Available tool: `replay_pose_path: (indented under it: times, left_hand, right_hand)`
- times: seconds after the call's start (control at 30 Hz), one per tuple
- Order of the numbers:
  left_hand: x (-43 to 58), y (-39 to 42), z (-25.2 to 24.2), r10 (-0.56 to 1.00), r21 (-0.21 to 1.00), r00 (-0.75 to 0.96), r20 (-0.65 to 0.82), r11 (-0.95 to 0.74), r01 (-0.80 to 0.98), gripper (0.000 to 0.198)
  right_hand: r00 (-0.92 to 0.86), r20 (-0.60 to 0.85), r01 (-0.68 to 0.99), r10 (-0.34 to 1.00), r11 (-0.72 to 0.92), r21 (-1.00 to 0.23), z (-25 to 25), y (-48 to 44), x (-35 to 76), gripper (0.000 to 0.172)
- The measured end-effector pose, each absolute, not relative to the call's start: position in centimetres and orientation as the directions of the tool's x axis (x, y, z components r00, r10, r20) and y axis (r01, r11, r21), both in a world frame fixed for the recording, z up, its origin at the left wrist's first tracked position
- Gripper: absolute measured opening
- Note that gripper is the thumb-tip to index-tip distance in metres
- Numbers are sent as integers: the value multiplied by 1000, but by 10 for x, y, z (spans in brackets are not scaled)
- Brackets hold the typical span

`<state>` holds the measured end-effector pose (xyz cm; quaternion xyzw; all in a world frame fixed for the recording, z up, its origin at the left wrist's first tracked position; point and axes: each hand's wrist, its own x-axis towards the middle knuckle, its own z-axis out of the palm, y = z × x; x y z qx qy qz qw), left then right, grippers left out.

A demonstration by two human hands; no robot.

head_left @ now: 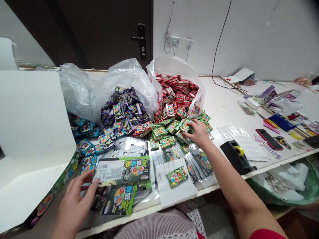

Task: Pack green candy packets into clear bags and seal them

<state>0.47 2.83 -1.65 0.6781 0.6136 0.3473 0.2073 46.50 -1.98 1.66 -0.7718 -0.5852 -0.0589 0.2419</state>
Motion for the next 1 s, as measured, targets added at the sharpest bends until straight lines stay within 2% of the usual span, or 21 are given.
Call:
replay_pose_path:
  times: [0.07,0.13,0.17,0.2,0.27,0.3,0.37,0.47,0.6,0.77,0.83,0.93,1.0]
  left_hand:
    - [7,27,-6,936,602,102,336,-297,741,32]
    - [21,24,9,902,611,144,407,-386,691,29]
    - [32,22,16,898,661,173,406,-419,622,28]
    - [46,19,23,923,753,227,311,-385,533,27]
    - [75,12,33,913,940,408,3,-141,309,29]
    - [89,8,35,869,982,485,-98,5,190,33]
    - [112,1,35,786,972,590,-183,234,-10,43]
    - [123,-6,28,792,897,559,-247,406,-178,40]
    - [107,-7,20,826,886,489,-279,418,-200,37]
    - [100,-8,20,903,991,416,-104,130,-35,45]
    - [104,-9,20,895,995,436,-98,101,17,42]
    - [108,-11,18,859,965,489,-153,236,-112,28]
    - [106,-11,17,810,877,551,-202,399,-266,28]
  right_hand:
    - [165,507,951,846,1,-310,20,-32,451,42]
    - [15,591,924,807,214,-316,24,-42,428,40]
    - [-38,612,901,790,292,-322,26,-46,414,41]
    - [-76,625,876,777,351,-331,27,-49,398,42]
    - [-121,634,827,764,430,-361,27,-52,366,46]
    - [-137,630,806,764,456,-377,26,-52,350,48]
    - [-170,620,780,766,489,-390,24,-52,323,51]
    - [-244,620,788,746,525,-322,21,-52,301,56]
    - [-318,579,803,751,538,-257,24,-50,295,62]
    - [-395,407,810,824,521,-269,34,-46,284,72]
    - [-419,400,793,815,543,-277,39,-44,276,77]
    - [-451,440,717,777,609,-340,46,-42,271,79]
    - [-415,429,694,802,584,-420,48,-42,276,83]
